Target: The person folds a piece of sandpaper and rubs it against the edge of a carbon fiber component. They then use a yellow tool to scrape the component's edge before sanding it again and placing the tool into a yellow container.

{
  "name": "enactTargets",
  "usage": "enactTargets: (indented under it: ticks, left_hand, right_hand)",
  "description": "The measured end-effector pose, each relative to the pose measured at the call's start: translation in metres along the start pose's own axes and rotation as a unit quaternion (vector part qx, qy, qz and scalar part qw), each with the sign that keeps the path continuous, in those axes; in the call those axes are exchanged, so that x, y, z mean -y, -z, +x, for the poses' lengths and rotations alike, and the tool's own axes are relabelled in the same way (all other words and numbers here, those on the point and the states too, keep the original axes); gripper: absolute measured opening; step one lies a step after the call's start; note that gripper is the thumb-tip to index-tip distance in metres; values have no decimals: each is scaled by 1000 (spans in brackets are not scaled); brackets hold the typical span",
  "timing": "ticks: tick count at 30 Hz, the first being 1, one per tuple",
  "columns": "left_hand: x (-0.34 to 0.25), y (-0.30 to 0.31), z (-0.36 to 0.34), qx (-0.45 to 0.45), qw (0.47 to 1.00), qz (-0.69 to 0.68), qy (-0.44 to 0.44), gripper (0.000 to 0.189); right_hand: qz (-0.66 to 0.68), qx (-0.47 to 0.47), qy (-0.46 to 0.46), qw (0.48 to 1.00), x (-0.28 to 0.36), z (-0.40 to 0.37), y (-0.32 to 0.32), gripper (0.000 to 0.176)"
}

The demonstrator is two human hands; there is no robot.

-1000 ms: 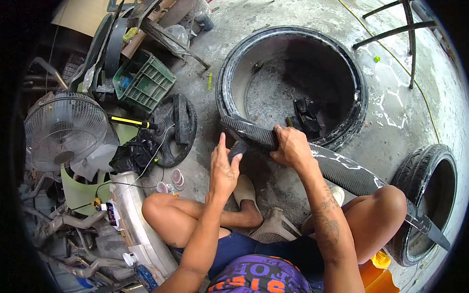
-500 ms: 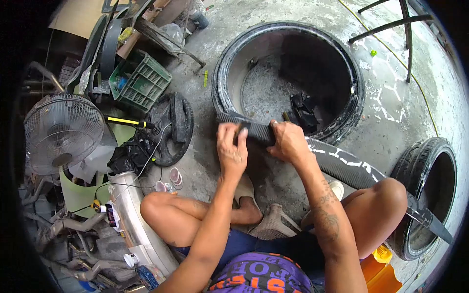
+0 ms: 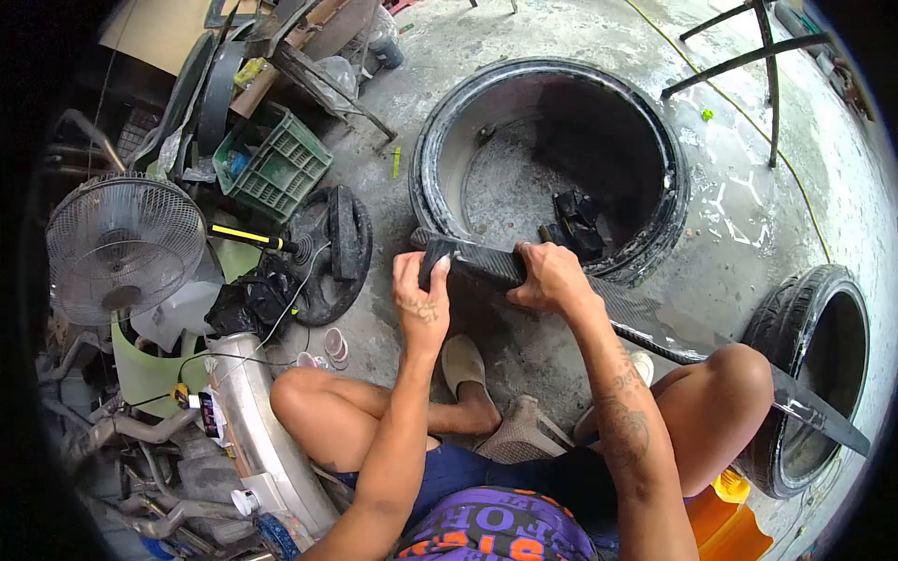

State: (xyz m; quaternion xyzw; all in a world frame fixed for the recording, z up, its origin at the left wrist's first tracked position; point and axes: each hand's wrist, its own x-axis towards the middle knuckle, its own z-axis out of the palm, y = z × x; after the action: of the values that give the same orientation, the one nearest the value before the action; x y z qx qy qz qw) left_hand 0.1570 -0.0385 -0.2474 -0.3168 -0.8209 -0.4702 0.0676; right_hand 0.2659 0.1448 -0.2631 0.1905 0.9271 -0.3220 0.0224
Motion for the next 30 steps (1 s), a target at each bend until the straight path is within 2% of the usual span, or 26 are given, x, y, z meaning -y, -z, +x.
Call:
enactTargets:
  ticks: [2,4,11,17,19,21,24,25,27,30]
  left_hand:
    - [-1,12,-12,16,999,31,-1,23]
    - [-6,18,-22,31,999,34,-23,22]
    - [-21,13,-29,45,998,41,-2,22]
    - [-16,-7,-11,81,995,23,-50,17]
    - [-15,-13,3,91,992,61,-60,19]
    - [-18,-14,-11,85,992,63,-65,18]
    - [-23,-7,-21,128,989,54,-53,17]
    - [-19,-6,-10,131,986,57,-83,17]
    - [-7,-10,10,107,989,73,-67,18]
    - [-20,-11,-6,99,990,65,-82,14]
  right_hand:
    - [2,27,-32,999,5,-1,3,65]
    - [12,16,-25,999,4,-3,1,65]
    - [52,-4,-6,999,0,-5,-5,65]
    - [27,11,-3,1000,-1,-1,-8,66]
    - [20,20,-11,1000,-2,-2,-10,67]
    - [21,-5,13,1000,-2,-3,-9,62]
    - [4,-1,5,1000,0,-4,-10,60]
    - [7,4,3,1000,2,-5,-11,60]
    - [12,-1,8,1000,4,-5,-9,62]
    - [13,-2,11,1000,1,-4,-10,58]
